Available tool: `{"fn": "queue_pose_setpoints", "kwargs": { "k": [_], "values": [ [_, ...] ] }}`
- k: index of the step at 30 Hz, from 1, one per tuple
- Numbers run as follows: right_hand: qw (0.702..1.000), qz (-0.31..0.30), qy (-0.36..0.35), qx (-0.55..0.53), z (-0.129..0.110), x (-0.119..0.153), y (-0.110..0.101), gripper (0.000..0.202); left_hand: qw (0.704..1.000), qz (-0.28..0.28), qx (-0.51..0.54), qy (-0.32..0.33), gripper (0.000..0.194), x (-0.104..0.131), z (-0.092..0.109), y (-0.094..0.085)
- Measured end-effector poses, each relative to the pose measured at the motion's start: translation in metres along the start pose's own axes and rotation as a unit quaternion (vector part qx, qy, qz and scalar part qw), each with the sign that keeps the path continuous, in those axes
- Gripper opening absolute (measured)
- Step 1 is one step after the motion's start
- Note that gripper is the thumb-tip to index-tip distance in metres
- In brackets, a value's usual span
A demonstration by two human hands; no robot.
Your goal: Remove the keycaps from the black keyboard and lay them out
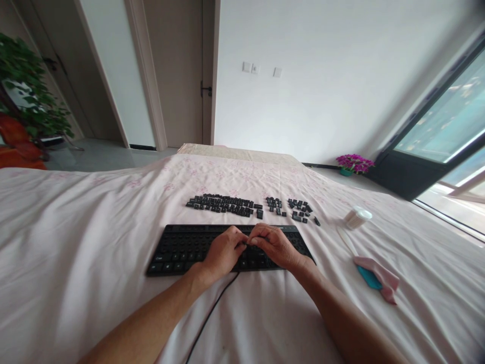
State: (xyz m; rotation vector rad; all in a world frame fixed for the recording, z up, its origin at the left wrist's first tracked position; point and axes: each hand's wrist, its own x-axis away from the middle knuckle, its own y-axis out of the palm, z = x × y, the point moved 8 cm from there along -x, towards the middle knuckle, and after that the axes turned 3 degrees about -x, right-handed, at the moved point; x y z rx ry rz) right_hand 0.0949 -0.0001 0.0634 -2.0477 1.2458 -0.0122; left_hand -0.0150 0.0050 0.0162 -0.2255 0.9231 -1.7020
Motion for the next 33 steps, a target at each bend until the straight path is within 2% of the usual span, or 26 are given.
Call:
{"fn": "queue_pose_setpoints", "kwargs": {
  "k": [7, 10, 15, 19, 23, 28, 33],
  "values": [
    [1.000, 0.001, -0.015, -0.016, 0.006, 0.000, 0.002, 0.025, 1.000, -0.010, -0.022, 0.001, 0.011, -0.002, 0.004, 0.004],
    [0.999, 0.009, -0.042, -0.018, 0.007, 0.001, 0.003, 0.025, 0.998, -0.009, -0.056, -0.017, 0.008, -0.004, 0.007, 0.005],
    [0.998, 0.028, -0.061, -0.017, 0.008, 0.003, 0.004, 0.025, 0.996, -0.005, -0.072, -0.060, 0.017, -0.008, 0.006, 0.007],
    [0.997, 0.052, -0.047, -0.013, 0.010, 0.005, 0.005, 0.022, 0.997, -0.007, -0.075, -0.035, 0.019, -0.009, 0.009, 0.012],
    [0.993, 0.106, -0.013, -0.044, 0.012, 0.011, 0.001, 0.023, 0.996, -0.014, -0.084, -0.005, 0.025, -0.006, 0.015, 0.014],
    [0.985, 0.161, -0.016, -0.060, 0.002, 0.012, -0.006, 0.028, 0.999, -0.001, -0.029, 0.021, 0.022, -0.002, 0.023, 0.010],
    [0.986, 0.150, -0.066, -0.033, -0.013, 0.008, -0.010, 0.027, 0.998, 0.042, 0.045, -0.002, 0.009, -0.005, 0.012, 0.003]
  ]
}}
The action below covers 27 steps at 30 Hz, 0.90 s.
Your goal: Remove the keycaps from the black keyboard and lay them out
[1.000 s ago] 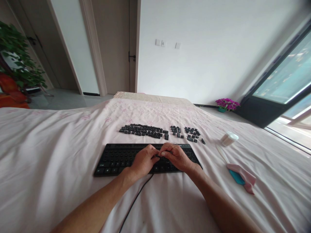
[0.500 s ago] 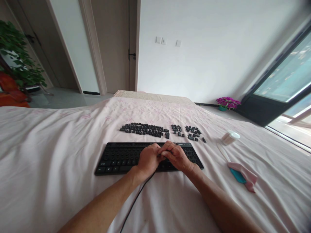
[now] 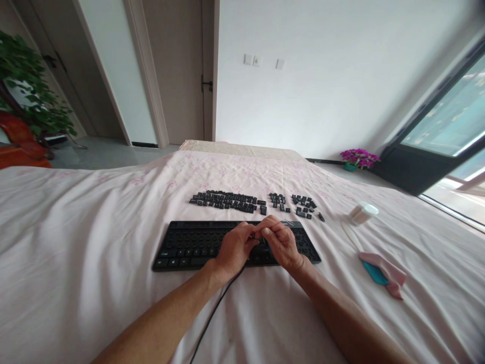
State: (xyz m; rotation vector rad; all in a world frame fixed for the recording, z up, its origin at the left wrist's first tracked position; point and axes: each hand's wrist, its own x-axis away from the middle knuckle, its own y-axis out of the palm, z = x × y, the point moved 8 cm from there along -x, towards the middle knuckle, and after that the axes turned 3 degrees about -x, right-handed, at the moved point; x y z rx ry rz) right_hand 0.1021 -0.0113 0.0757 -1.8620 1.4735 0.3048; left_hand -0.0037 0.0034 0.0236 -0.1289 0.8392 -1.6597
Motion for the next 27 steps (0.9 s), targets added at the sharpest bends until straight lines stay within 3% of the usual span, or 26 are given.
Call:
{"fn": "queue_pose_setpoints", "kwargs": {
  "k": [6, 12, 20, 27],
  "values": [
    [0.991, 0.029, 0.025, 0.131, 0.005, -0.005, -0.015, 0.028, 0.989, 0.022, 0.132, -0.066, 0.033, -0.005, -0.020, -0.003],
    [0.952, -0.073, 0.107, 0.276, 0.029, -0.001, 0.000, 0.022, 0.981, 0.038, 0.169, -0.084, 0.045, -0.004, -0.021, -0.005],
    [0.925, -0.139, 0.154, 0.319, 0.034, 0.003, 0.000, 0.017, 0.981, 0.040, 0.164, -0.091, 0.052, -0.003, -0.023, -0.001],
    [0.893, -0.055, 0.236, 0.379, 0.069, -0.020, -0.036, 0.023, 0.983, 0.068, 0.141, -0.096, 0.046, -0.002, -0.023, -0.007]
  ]
}}
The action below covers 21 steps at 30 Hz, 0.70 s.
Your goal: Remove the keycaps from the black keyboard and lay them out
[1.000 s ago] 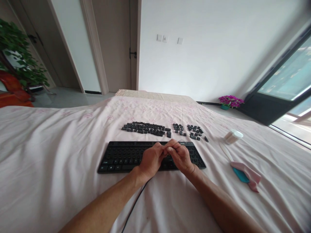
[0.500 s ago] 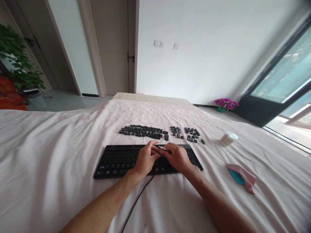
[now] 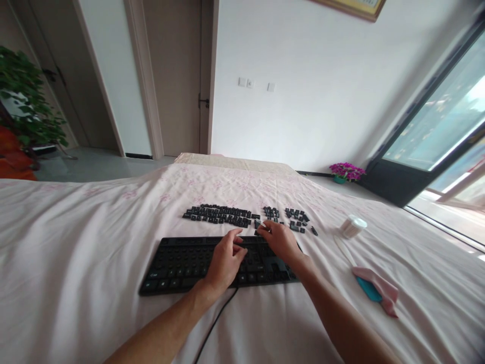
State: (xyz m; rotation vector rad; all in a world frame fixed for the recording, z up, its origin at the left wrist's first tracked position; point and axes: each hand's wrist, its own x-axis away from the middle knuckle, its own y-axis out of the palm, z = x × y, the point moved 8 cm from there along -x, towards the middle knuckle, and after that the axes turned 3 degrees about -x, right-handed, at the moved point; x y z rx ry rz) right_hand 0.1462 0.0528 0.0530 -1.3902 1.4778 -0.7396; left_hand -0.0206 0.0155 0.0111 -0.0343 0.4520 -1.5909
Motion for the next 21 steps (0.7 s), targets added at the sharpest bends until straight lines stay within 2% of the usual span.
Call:
{"fn": "queue_pose_setpoints", "kwargs": {
  "k": [3, 7, 13, 21],
  "values": [
    [0.999, 0.007, 0.035, 0.020, 0.009, -0.021, 0.005, 0.020, 1.000, 0.004, -0.012, 0.013, 0.047, 0.000, 0.001, -0.001],
    [0.998, 0.008, 0.043, 0.041, 0.012, -0.037, 0.016, 0.022, 1.000, 0.006, -0.019, 0.021, 0.047, 0.000, 0.000, -0.001],
    [0.997, -0.003, 0.061, 0.052, 0.014, -0.040, 0.027, 0.027, 0.999, 0.007, -0.025, 0.025, 0.045, 0.001, 0.001, -0.002],
    [0.994, -0.017, 0.081, 0.065, 0.012, -0.039, 0.031, 0.026, 1.000, 0.004, -0.010, 0.025, 0.043, 0.000, -0.002, -0.001]
  ]
}}
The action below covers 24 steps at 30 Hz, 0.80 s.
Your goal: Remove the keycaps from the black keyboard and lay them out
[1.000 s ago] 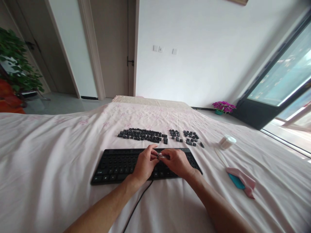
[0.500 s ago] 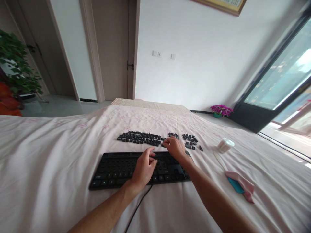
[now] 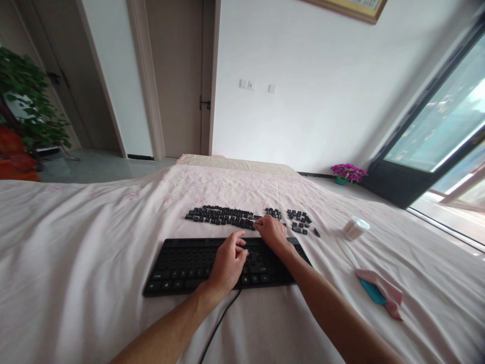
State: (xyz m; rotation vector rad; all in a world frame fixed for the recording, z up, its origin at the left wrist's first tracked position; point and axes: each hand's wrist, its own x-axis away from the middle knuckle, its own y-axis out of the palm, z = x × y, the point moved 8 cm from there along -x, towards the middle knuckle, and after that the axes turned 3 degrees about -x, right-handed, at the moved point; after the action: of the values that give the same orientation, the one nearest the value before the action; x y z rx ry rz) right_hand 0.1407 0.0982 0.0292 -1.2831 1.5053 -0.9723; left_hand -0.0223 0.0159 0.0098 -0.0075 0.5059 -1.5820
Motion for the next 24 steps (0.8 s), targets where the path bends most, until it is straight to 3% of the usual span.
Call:
{"fn": "queue_pose_setpoints", "kwargs": {
  "k": [4, 8, 13, 16, 19, 22, 24],
  "values": [
    [1.000, 0.011, 0.001, -0.014, 0.000, 0.002, -0.005, 0.030, 0.999, 0.001, 0.041, -0.005, 0.037, 0.001, 0.002, -0.002],
    [0.998, 0.052, -0.002, -0.016, 0.006, 0.011, -0.023, 0.032, 0.994, -0.004, 0.105, 0.009, 0.033, -0.001, 0.018, -0.013],
    [0.993, 0.108, 0.040, 0.009, 0.045, 0.044, -0.052, 0.037, 0.995, -0.005, 0.098, 0.029, 0.037, -0.013, 0.028, -0.059],
    [0.986, 0.137, 0.085, 0.042, 0.080, 0.069, -0.063, 0.037, 0.999, 0.013, -0.023, 0.028, 0.038, -0.021, 0.005, -0.105],
    [0.984, 0.100, 0.137, 0.061, 0.110, 0.086, -0.057, 0.040, 0.989, 0.036, -0.142, -0.005, 0.034, -0.022, -0.036, -0.150],
    [0.982, 0.059, 0.170, 0.059, 0.124, 0.094, -0.044, 0.045, 0.982, 0.039, -0.185, -0.016, 0.041, -0.013, -0.070, -0.176],
    [0.979, 0.051, 0.191, 0.052, 0.130, 0.098, -0.037, 0.048, 0.983, 0.037, -0.178, -0.020, 0.046, -0.002, -0.083, -0.182]
  ]
}}
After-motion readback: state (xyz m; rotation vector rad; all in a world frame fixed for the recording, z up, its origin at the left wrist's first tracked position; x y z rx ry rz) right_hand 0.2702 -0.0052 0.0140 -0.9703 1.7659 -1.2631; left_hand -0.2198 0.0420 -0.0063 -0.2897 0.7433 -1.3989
